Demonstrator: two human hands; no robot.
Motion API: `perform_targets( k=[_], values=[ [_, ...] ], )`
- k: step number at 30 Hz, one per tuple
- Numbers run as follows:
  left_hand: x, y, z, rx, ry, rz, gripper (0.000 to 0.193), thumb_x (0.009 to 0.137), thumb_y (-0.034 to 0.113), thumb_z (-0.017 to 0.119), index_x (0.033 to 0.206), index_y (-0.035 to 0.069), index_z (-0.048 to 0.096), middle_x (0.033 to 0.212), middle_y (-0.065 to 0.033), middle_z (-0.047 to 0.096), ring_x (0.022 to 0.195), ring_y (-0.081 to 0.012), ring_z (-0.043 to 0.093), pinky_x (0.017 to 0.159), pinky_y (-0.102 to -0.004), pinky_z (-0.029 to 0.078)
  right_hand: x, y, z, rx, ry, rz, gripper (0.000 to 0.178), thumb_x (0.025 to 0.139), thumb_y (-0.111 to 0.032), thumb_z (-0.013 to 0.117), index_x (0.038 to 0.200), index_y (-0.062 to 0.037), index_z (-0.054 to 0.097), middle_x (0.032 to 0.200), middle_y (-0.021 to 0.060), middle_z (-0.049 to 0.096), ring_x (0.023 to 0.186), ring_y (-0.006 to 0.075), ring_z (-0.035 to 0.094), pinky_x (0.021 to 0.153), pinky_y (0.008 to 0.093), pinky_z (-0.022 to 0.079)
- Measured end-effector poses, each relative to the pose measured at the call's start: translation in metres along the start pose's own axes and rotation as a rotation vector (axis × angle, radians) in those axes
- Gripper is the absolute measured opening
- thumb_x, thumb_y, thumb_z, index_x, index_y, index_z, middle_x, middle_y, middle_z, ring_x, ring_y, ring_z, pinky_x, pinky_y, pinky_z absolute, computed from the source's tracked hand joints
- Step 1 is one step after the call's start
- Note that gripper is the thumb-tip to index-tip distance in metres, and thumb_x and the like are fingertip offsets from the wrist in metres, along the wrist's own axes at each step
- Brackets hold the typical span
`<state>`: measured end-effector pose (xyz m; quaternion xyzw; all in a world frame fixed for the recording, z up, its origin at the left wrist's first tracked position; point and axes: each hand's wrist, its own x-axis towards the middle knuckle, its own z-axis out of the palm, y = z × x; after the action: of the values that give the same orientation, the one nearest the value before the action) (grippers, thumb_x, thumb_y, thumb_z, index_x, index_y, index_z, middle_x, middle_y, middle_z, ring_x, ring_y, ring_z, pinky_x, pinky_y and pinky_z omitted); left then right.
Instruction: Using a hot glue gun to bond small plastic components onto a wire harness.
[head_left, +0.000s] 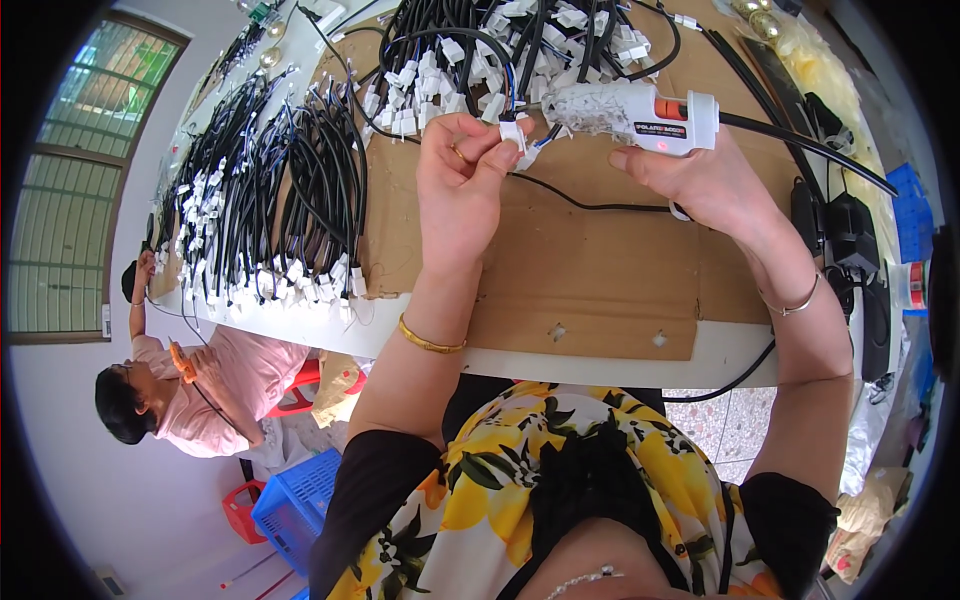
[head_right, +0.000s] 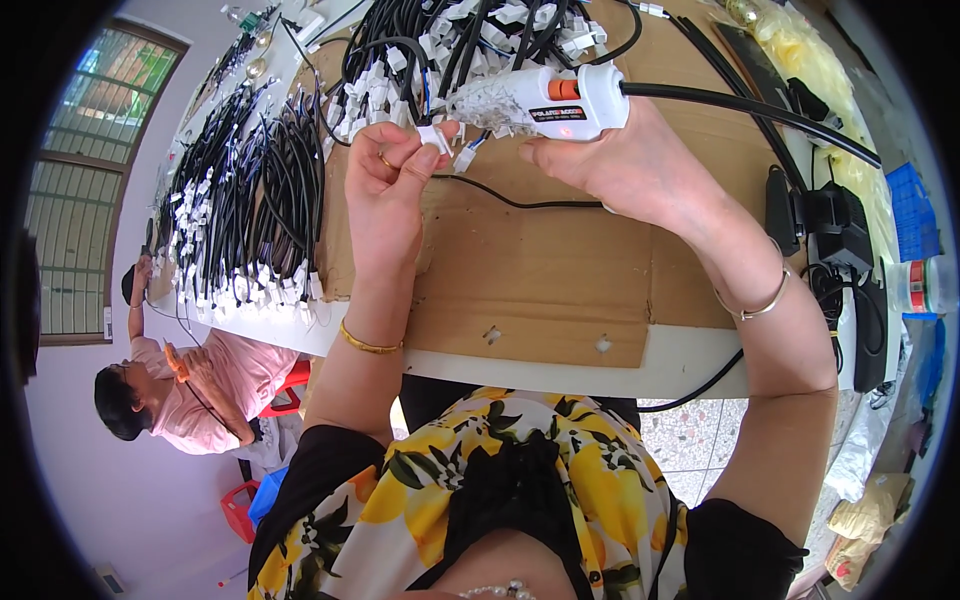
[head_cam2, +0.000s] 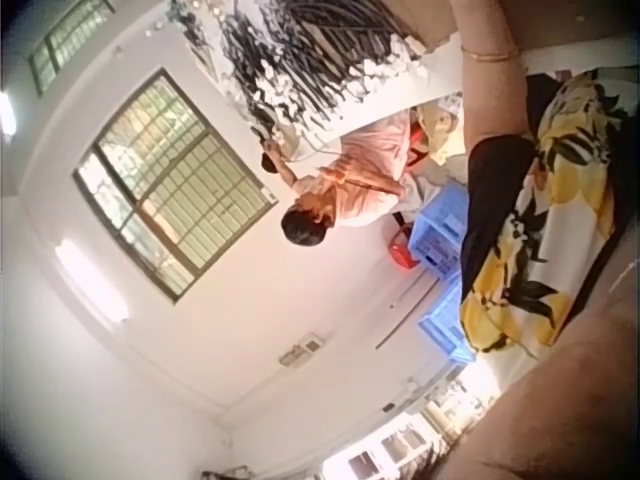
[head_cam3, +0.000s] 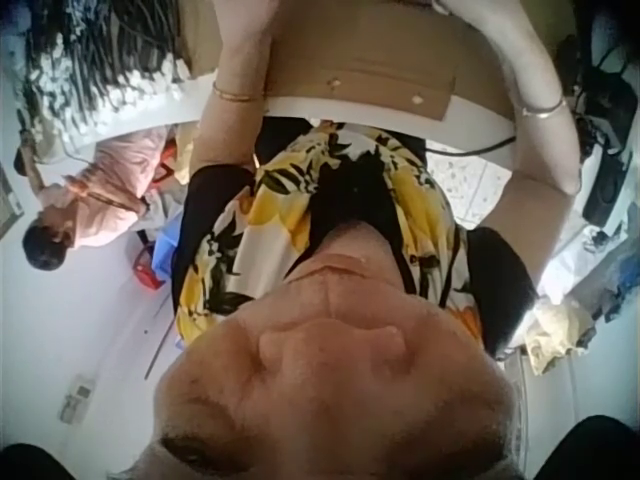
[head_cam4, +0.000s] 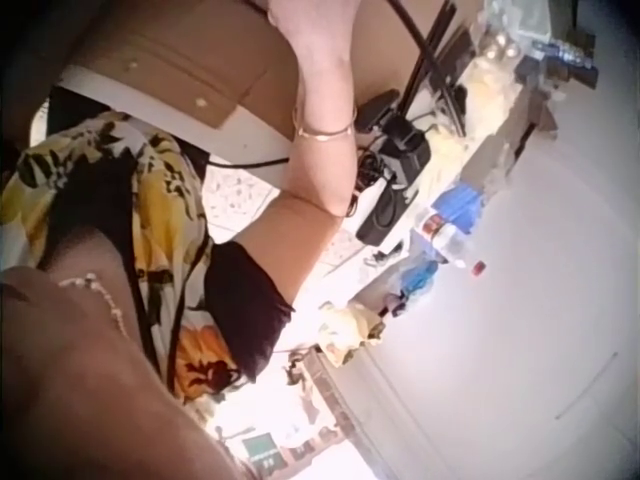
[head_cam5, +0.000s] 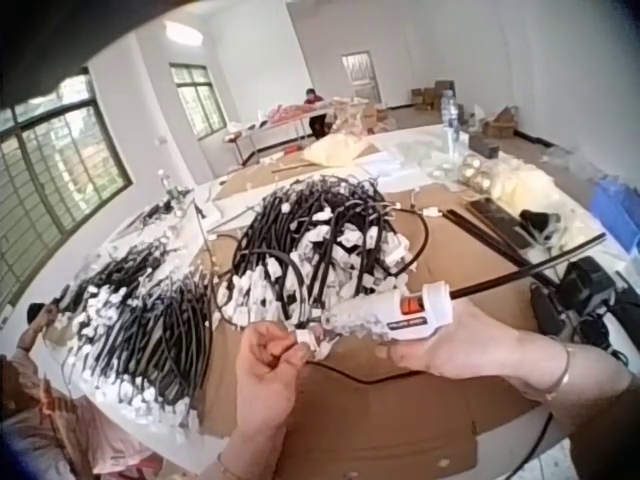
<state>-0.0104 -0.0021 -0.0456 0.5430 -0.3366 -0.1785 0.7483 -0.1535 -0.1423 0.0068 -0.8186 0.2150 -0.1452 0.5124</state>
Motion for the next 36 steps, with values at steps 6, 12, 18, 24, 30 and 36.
perform_targets(
  k=[6,12,18,24,30,36],
  values=[
    [0.002,-0.005,-0.006,-0.131,-0.075,-0.054,0.016,0.081,-0.005,0.047,0.091,0.003,0.038,0.092,-0.0199,0.059,0.075,-0.0147,0.056,0.069,-0.0244,0.046,0.001,0.004,0.000,0.019,-0.003,-0.013,0.023,0.070,-0.018,0.065,0.082,-0.0017,0.055,0.065,-0.0015,0.051,0.059,0.0056,0.041,0.054,0.0211,0.038],
    [0.002,-0.008,-0.014,-0.370,-0.169,-0.219,0.015,0.081,-0.002,0.048,0.092,0.005,0.041,0.095,-0.0202,0.058,0.075,-0.0179,0.057,0.069,-0.0264,0.046,0.003,0.004,0.001,0.014,-0.040,0.011,0.022,0.070,-0.017,0.065,0.082,-0.0015,0.055,0.066,-0.0018,0.051,0.061,0.0054,0.041,0.056,0.0208,0.038],
    [0.003,-0.010,-0.016,-0.435,-0.209,-0.282,0.015,0.082,0.000,0.049,0.093,0.008,0.042,0.095,-0.0205,0.058,0.074,-0.0187,0.057,0.069,-0.0271,0.045,0.003,0.002,0.001,-0.006,-0.027,0.036,0.022,0.070,-0.016,0.065,0.082,-0.0014,0.055,0.065,-0.0023,0.050,0.061,0.0054,0.041,0.056,0.0209,0.038],
    [0.003,-0.011,-0.017,-0.435,-0.255,-0.282,0.015,0.082,0.001,0.050,0.093,0.008,0.042,0.095,-0.0208,0.058,0.074,-0.0183,0.057,0.069,-0.0272,0.045,0.003,0.003,0.000,-0.018,-0.045,0.022,0.022,0.070,-0.016,0.065,0.082,-0.0014,0.055,0.066,-0.0016,0.051,0.061,0.0058,0.042,0.056,0.0212,0.038],
    [0.002,-0.008,-0.016,-0.476,-0.240,-0.298,0.015,0.082,0.002,0.050,0.093,0.008,0.043,0.095,-0.0209,0.058,0.075,-0.0181,0.057,0.071,-0.0286,0.045,0.002,0.001,-0.001,0.002,-0.033,-0.003,0.021,0.070,-0.015,0.065,0.083,-0.0017,0.055,0.067,-0.0013,0.052,0.062,0.0059,0.043,0.057,0.0216,0.039],
    [0.001,-0.008,-0.015,-0.492,-0.255,-0.309,0.016,0.082,0.003,0.050,0.095,0.009,0.043,0.096,-0.0212,0.057,0.075,-0.0178,0.057,0.072,-0.0297,0.045,0.003,0.006,0.000,0.078,-0.075,0.030,0.021,0.070,-0.015,0.066,0.083,-0.0025,0.056,0.068,-0.0017,0.053,0.063,0.0049,0.043,0.057,0.0210,0.039]
  ],
)
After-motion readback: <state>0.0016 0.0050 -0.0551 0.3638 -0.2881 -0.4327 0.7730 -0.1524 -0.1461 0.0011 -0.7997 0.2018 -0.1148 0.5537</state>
